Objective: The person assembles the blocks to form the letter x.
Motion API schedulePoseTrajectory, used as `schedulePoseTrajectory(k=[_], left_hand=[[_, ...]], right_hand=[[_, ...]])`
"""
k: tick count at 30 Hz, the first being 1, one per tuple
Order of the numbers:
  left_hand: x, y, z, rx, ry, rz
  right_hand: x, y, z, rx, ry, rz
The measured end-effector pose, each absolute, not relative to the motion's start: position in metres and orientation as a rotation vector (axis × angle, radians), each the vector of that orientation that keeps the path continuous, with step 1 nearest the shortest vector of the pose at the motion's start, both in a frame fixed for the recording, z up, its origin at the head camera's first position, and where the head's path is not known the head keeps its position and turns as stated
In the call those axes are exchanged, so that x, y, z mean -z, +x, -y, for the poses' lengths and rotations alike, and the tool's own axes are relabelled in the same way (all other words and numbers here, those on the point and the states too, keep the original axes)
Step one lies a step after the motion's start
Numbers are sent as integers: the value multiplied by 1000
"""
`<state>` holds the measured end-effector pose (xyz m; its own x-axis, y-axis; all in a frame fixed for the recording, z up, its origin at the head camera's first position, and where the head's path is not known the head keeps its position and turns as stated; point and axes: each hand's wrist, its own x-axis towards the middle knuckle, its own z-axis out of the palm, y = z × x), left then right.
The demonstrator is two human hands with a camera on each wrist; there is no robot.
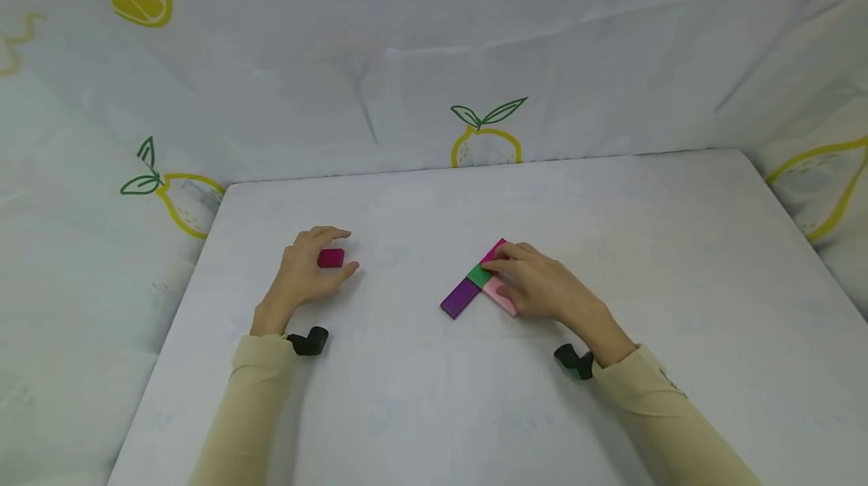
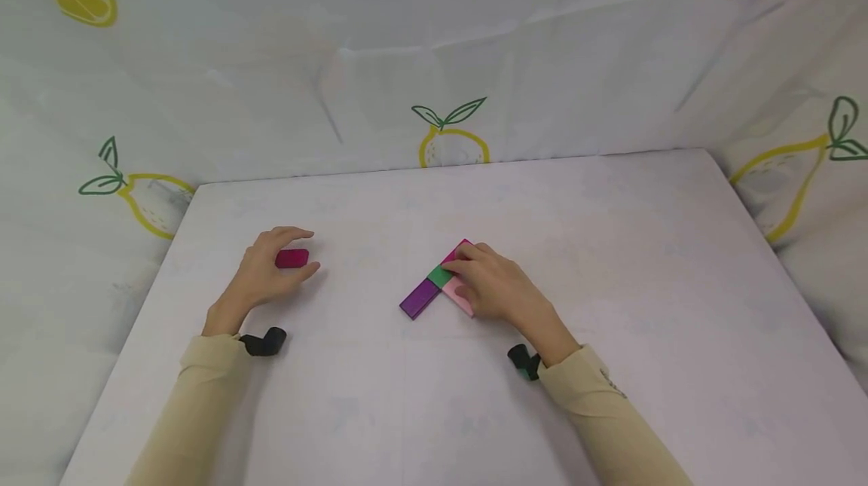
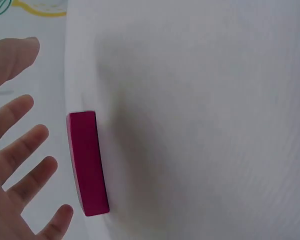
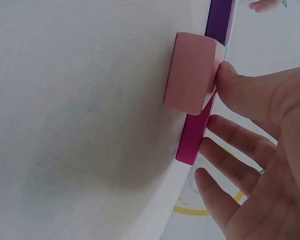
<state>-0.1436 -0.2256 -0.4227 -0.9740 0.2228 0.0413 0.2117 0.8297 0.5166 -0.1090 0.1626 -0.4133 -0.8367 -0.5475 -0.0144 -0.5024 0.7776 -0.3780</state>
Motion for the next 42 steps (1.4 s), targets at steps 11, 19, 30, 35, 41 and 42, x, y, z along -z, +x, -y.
schedulePoseTrajectory(k=[11, 19, 30, 35, 41, 42], left_hand=[[424, -151, 246, -668, 274, -2992], [423, -152, 251, -652, 290, -2938], [429, -149, 255, -697, 424, -2942], [432, -149, 255, -724, 425, -2934], [432, -150, 252, -759, 443, -2937], [432, -150, 251, -765, 447, -2936]], right_hand=[[415, -110, -163, 546, -855, -2847], [414, -109, -163, 553, -848, -2845], [415, -109, -163, 559, -854, -2841], [414, -109, -162, 562, -855, -2846], [414, -108, -163, 558, -866, -2865], [415, -108, -163, 561, -870, -2867]])
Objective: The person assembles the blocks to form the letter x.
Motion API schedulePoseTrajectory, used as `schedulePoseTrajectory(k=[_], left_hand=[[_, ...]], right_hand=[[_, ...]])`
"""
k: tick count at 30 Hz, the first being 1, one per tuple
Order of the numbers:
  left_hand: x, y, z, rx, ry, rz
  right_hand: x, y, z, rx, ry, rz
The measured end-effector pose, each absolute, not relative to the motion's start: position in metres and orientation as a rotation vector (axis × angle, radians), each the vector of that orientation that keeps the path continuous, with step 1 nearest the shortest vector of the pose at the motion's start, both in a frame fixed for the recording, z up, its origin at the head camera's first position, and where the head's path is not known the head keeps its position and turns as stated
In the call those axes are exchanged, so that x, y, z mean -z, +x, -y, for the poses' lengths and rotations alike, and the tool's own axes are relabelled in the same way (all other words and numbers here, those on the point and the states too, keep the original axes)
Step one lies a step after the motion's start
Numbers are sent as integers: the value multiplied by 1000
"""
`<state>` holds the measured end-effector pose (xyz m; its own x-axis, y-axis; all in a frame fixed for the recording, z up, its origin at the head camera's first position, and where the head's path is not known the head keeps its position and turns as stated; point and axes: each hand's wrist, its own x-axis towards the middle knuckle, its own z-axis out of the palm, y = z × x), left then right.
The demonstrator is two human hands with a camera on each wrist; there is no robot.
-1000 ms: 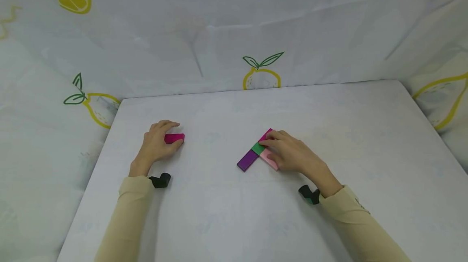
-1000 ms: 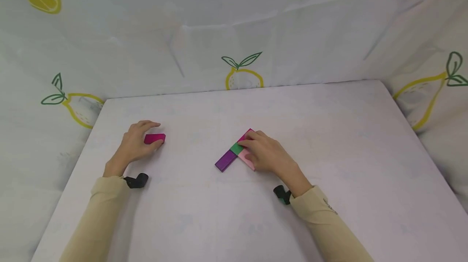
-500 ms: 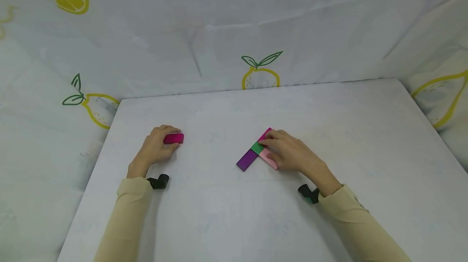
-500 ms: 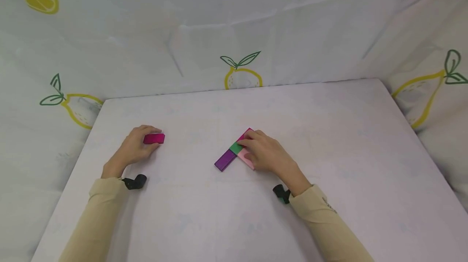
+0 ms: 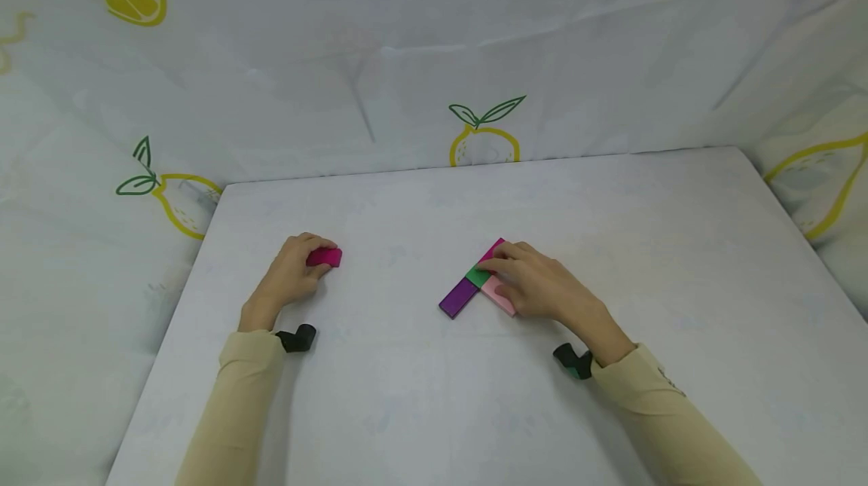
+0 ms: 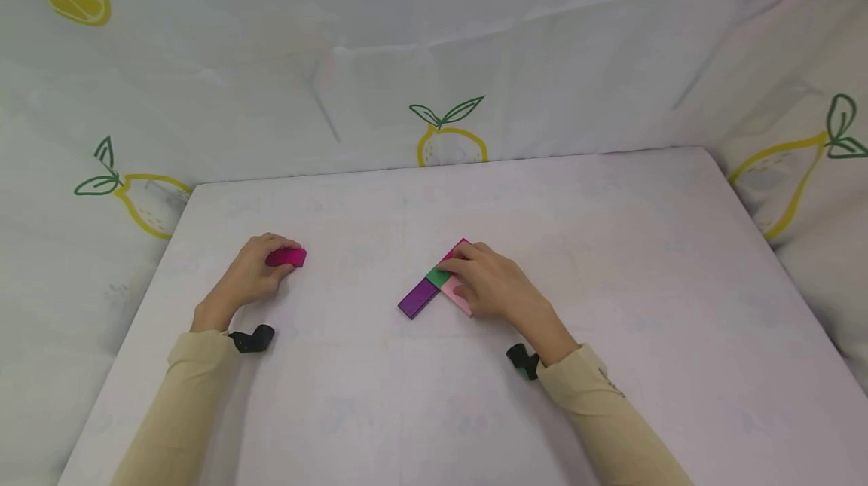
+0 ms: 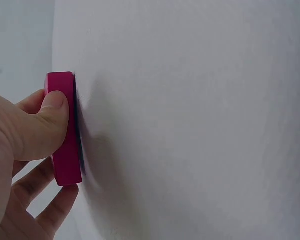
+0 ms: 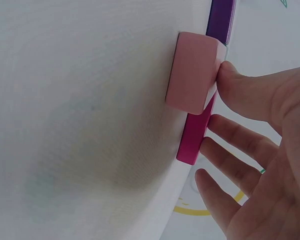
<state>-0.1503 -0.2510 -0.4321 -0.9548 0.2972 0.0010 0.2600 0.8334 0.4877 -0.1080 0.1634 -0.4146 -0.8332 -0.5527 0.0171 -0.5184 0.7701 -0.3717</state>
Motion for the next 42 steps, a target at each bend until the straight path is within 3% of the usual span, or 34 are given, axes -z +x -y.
schedulePoseTrajectory(k=[42], left_hand=[[433, -164, 161, -821, 690, -2827]], right_hand=[[414, -108, -162, 567, -861, -2861]])
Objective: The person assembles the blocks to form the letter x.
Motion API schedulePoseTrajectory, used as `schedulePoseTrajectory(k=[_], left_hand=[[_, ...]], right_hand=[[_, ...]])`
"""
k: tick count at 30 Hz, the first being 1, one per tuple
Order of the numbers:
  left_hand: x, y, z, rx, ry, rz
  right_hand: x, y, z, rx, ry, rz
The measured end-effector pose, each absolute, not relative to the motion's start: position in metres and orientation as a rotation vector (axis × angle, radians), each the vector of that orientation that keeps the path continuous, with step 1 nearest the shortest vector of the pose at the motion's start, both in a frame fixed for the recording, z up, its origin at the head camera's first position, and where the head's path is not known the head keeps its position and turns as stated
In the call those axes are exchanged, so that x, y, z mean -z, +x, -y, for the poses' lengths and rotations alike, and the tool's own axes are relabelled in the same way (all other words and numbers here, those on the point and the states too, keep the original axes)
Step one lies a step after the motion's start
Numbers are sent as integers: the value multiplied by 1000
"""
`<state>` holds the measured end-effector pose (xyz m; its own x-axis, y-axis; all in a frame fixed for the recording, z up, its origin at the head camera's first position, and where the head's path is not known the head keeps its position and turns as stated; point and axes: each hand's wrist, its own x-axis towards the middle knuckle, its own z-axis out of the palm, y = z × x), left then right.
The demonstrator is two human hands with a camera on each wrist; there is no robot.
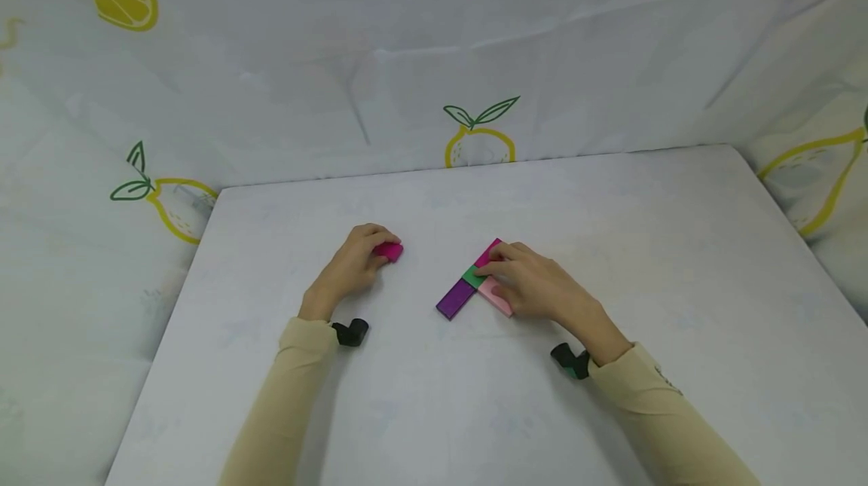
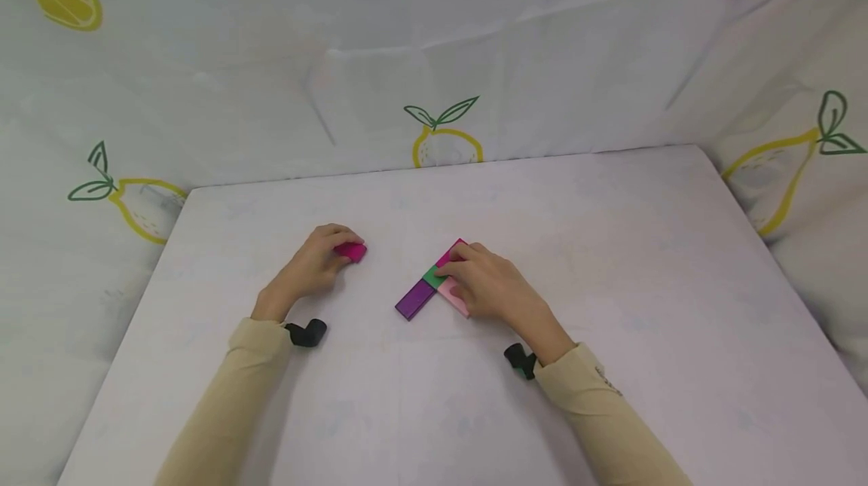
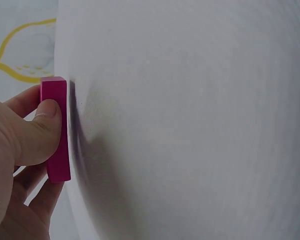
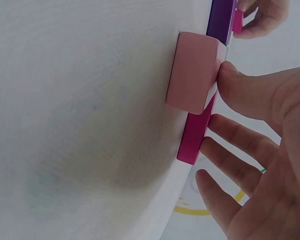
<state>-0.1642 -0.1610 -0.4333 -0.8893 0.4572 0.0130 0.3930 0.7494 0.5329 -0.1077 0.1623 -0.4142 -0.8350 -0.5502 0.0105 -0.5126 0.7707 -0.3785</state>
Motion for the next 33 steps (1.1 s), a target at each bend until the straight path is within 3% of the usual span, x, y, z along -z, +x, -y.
schedulePoseTrajectory(k=[33], left_hand=[[438, -168, 117, -778, 792, -2763]], right_hand=[[413, -109, -163, 558, -847, -2848]])
